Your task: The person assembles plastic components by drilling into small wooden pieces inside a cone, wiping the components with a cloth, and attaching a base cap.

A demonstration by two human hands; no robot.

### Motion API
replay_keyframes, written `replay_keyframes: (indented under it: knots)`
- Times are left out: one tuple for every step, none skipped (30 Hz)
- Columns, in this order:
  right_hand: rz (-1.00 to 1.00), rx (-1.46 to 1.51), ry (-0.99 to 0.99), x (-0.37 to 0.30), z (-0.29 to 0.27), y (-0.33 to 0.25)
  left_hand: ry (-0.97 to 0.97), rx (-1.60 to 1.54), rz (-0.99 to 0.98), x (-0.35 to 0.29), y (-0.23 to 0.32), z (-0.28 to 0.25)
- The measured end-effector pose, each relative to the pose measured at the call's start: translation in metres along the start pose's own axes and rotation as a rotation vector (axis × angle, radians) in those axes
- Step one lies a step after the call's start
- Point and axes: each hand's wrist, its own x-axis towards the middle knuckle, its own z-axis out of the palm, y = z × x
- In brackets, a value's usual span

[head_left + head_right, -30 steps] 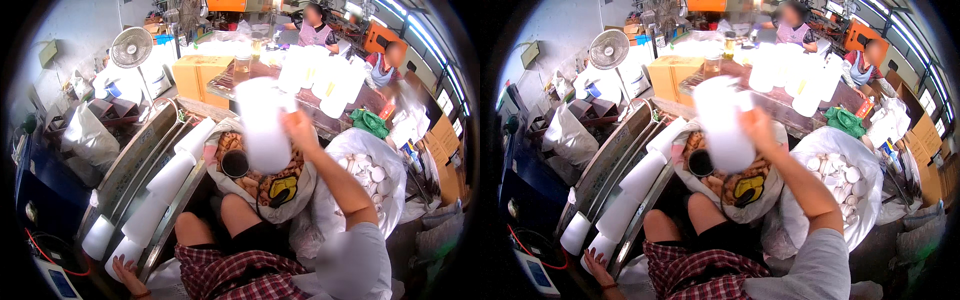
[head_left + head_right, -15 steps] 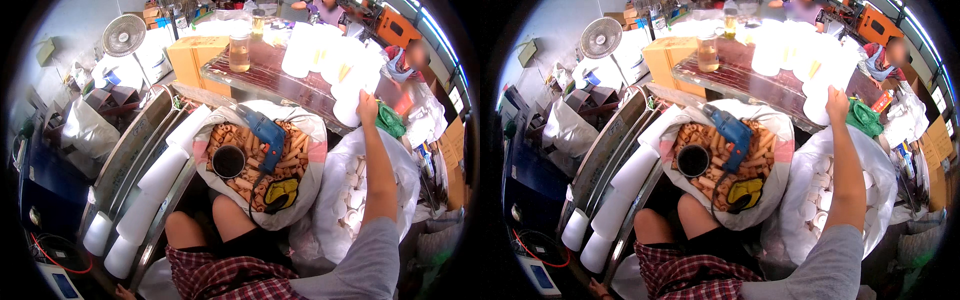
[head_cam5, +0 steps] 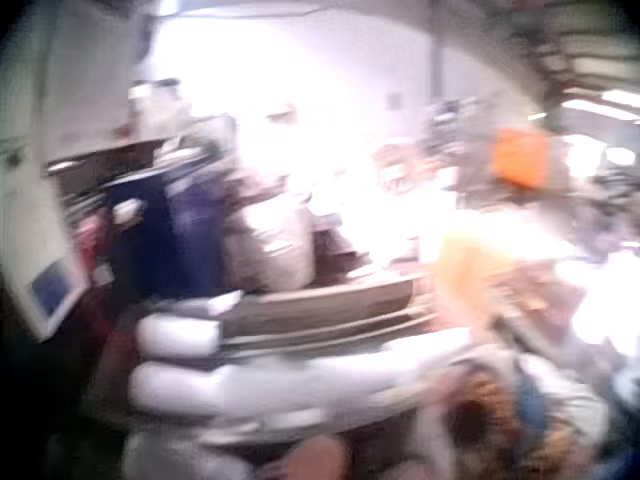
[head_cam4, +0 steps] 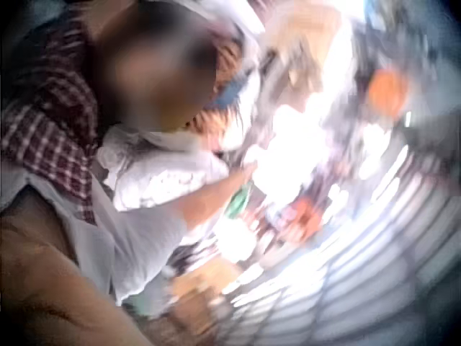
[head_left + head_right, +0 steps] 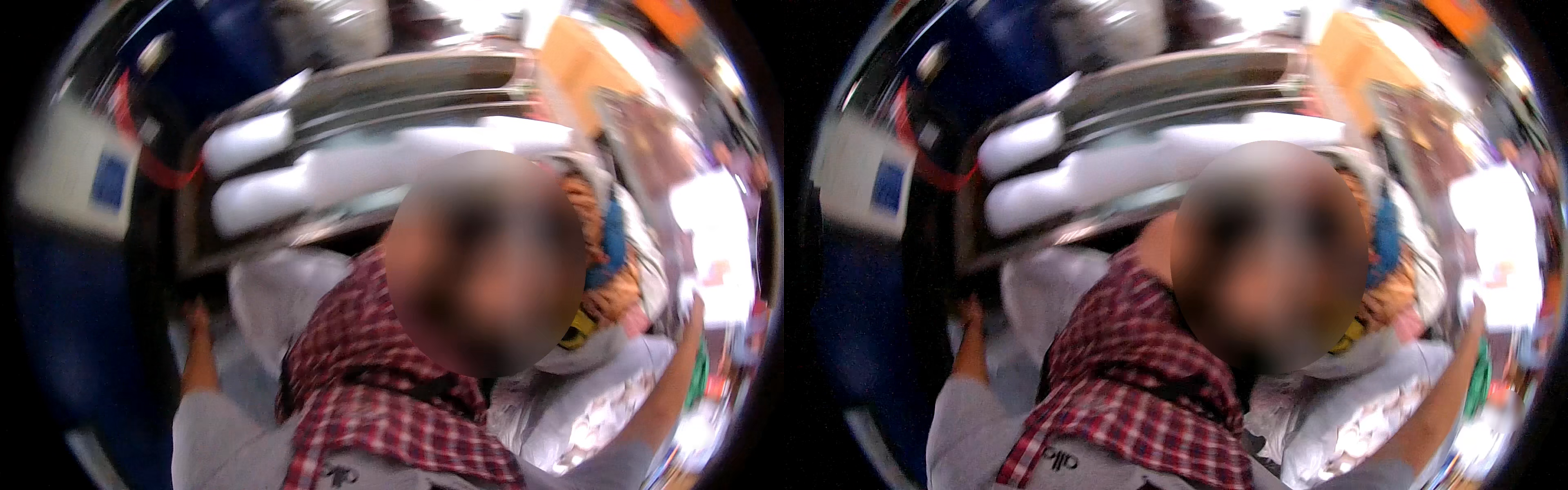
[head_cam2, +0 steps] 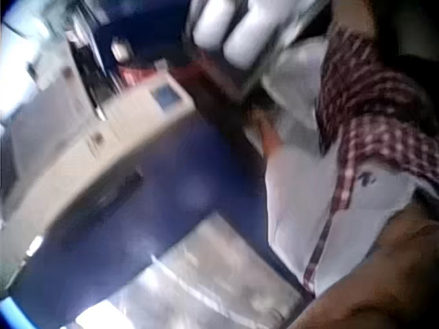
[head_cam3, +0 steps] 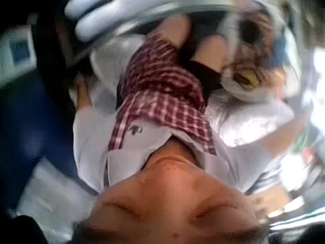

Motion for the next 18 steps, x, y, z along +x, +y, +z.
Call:
replay_keyframes:
  knots:
    - [-0.047,-0.007,-0.103,0.01,0.015,-0.031,-0.043,0.037,-0.123,-0.026,-0.034,-0.015]
    - [-0.271,-0.333,-0.017,-0.012,-0.056,-0.06,-0.27,-0.123,-0.075,-0.013,-0.032,0.036]
    - [-0.265,-0.228,-0.015,-0.028,-0.044,-0.054,-0.155,0.013,0.079,-0.018,-0.053,0.038]
    - [-0.269,-0.138,-0.024,-0.036,-0.026,-0.063,-0.223,0.099,0.03,-0.023,-0.077,0.039]
    - [-0.061,-0.069,0.005,-0.064,0.029,-0.031,-0.264,0.257,0.029,-0.021,-0.063,0.012]
    - [0.085,-0.008,0.068,-0.1,0.051,-0.037,-0.36,0.364,0.0,-0.035,-0.062,0.011]
    - [0.082,-0.022,-0.02,-0.113,0.082,-0.058,-0.429,0.462,-0.031,-0.046,-0.061,0.008]
    - [0.046,-0.056,-0.113,-0.128,0.107,-0.103,-0.513,0.539,-0.072,-0.067,-0.076,0.01]
    - [-0.001,-0.173,-0.202,-0.149,0.114,-0.13,-0.586,0.678,-0.056,-0.074,-0.077,0.031]
    - [-0.051,-0.205,-0.224,-0.166,0.122,-0.15,-0.633,0.802,0.125,-0.078,-0.087,0.052]
    - [-0.068,-0.252,-0.262,-0.187,0.138,-0.169,-0.663,0.929,0.311,-0.084,-0.095,0.07]
    - [-0.088,-0.292,-0.307,-0.216,0.167,-0.19,-0.68,1.046,0.496,-0.091,-0.104,0.084]
    - [-0.099,-0.341,-0.318,-0.239,0.179,-0.202,-0.654,1.032,0.671,-0.09,-0.1,0.093]
    - [-0.083,-0.348,-0.348,-0.255,0.192,-0.214,-0.627,1.008,0.835,-0.094,-0.097,0.099]
    - [-0.114,-0.389,-0.402,-0.272,0.21,-0.23,-0.595,0.977,0.996,-0.102,-0.096,0.109]
    - [-0.144,-0.426,-0.45,-0.288,0.225,-0.245,-0.571,0.949,1.123,-0.102,-0.086,0.12]
    - [-0.18,-0.493,-0.467,-0.305,0.241,-0.26,-0.552,0.921,1.21,-0.103,-0.079,0.13]
    - [-0.261,-0.545,-0.53,-0.327,0.26,-0.276,-0.549,0.928,1.228,-0.104,-0.074,0.14]
